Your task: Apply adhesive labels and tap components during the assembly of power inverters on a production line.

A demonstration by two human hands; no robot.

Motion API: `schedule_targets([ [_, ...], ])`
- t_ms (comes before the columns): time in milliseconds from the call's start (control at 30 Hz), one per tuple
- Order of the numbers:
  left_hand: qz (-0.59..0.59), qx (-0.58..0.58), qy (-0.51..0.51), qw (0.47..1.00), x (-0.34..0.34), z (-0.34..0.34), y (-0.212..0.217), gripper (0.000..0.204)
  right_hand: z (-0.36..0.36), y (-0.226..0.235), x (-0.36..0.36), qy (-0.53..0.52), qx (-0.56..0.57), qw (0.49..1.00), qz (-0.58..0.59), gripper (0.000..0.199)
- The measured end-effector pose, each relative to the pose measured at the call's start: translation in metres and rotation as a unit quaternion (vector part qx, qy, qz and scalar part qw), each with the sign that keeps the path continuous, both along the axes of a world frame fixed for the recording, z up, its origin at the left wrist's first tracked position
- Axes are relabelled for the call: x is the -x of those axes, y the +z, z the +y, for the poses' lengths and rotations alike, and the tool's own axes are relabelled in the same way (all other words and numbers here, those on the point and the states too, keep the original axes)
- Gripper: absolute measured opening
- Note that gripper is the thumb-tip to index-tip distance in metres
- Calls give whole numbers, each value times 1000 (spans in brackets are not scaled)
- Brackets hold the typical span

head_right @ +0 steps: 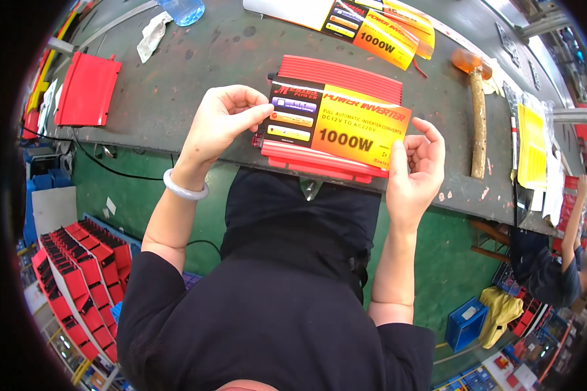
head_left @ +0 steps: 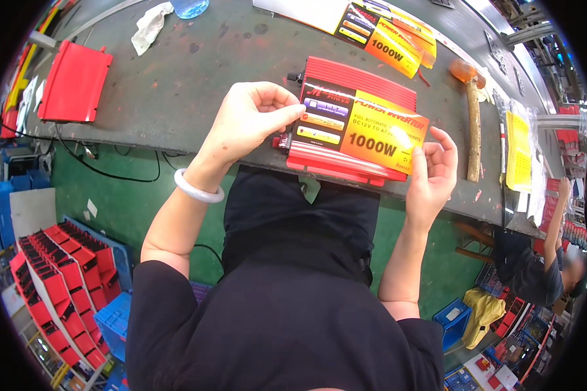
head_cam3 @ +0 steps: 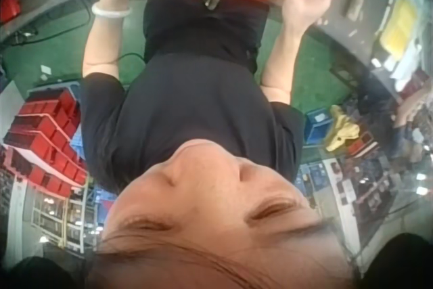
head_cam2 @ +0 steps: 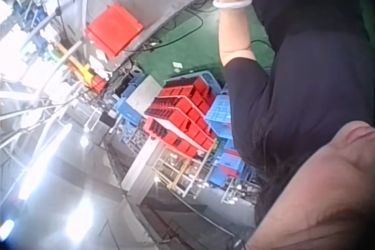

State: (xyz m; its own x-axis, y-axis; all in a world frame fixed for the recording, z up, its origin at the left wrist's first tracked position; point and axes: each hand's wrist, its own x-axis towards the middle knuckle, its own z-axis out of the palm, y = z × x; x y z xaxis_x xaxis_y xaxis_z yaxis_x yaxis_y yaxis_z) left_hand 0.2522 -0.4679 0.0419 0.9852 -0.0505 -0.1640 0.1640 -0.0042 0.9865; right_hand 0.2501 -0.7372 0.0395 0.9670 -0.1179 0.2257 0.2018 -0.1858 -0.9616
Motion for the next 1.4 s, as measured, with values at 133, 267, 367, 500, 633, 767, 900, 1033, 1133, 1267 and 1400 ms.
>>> schedule_targets([
  [133, -6, -8, -3, 1000, -1, 1, -2, 17, 0, 0, -1, 1, -3, 1000, 1, 32],
  [267, 7, 14, -7, 1000, -1, -1, 5, 12, -2, 2, -1, 2, -25, 1000, -1, 32],
  [367, 0, 22, -1, 1000, 2, 4, 2, 12, 1, 2, -1, 13, -30, 999, -5, 32],
  [500, 1, 18, -9, 1000, 0, 2, -1, 12, 0, 1, -2, 16, -31, 999, -1, 32],
  [633, 0, 18, -10, 1000, -1, 3, -3, 16, -1, 0, -2, 20, -37, 999, 2, 32],
  [767, 1, 14, -10, 1000, -2, 2, -4, 17, -1, 0, -3, 16, -39, 999, 7, 33],
  [900, 3, 21, -12, 1000, -2, 3, -5, 17, 0, 0, -3, 22, -45, 999, 9, 33],
  [1033, 3, 23, -11, 1000, -2, 1, -4, 17, -2, 0, -3, 22, -43, 999, 8, 33],
  [1133, 7, 23, -11, 1000, -1, 2, -4, 17, -1, 0, -3, 24, -44, 999, 9, 33],
  [1267, 4, 27, -9, 1000, -2, 2, -6, 17, 0, 1, -3, 22, -47, 999, 9, 33],
  [1400, 6, 27, -8, 1000, -2, 1, -5, 17, -1, -1, -3, 22, -44, 999, 6, 33],
])
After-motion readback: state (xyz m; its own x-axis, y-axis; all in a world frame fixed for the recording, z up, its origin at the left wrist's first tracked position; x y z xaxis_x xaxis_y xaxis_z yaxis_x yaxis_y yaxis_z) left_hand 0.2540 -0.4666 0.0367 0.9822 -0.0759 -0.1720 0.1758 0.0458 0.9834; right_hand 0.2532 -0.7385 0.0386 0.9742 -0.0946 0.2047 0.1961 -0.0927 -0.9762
